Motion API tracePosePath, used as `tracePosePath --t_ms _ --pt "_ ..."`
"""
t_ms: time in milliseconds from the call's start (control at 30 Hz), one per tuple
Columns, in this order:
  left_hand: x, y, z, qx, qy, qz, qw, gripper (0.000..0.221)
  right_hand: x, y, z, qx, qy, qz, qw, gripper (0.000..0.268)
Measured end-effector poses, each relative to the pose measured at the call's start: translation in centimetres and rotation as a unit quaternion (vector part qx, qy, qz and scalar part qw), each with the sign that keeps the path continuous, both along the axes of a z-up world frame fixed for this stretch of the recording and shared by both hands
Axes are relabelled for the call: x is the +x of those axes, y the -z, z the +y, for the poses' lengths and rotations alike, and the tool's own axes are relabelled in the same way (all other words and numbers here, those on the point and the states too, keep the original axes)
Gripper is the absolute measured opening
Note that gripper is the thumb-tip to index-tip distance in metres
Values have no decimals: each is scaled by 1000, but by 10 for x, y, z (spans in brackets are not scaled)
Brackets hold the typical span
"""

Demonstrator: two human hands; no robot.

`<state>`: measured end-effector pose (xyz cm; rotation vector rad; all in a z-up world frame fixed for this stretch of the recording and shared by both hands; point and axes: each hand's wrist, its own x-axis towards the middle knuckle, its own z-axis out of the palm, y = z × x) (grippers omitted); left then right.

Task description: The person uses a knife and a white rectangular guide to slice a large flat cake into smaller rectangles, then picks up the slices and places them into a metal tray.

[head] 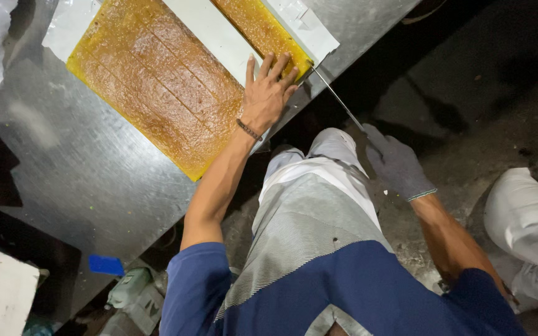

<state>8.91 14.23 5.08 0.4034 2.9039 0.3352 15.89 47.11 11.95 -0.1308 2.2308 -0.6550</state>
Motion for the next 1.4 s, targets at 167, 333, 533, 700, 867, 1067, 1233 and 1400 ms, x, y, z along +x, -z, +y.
tracePosePath --t_ms 167,333,533,700,867,1067,1233,1400 --pt "0 -2 1 4 -9 -12 1000 41 0 -1 5 -42 39 47 997 57" --pt "2 -5 0 19 -9 -6 1000 42 5 -5 7 -79 33 59 995 58" --pt "0 -6 1 15 -15 -14 1000 41 6 10 3 -27 -8 42 999 57" --pt "-2 -6 2 12 -13 -18 1000 41 9 18 7 -21 -8 38 999 57" --pt "-2 -6 1 12 -14 -17 1000 41 9 17 6 -29 -17 66 997 56" --pt "-2 -5 1 16 -14 -13 1000 41 7 3 -3 6 -13 37 999 58" --pt "-1 -8 1 24 -16 -16 999 41 11 -5 -4 -22 46 50 997 58" --pt "-2 -12 1 32 -19 -24 999 39 17 -4 -9 -53 23 60 997 56"
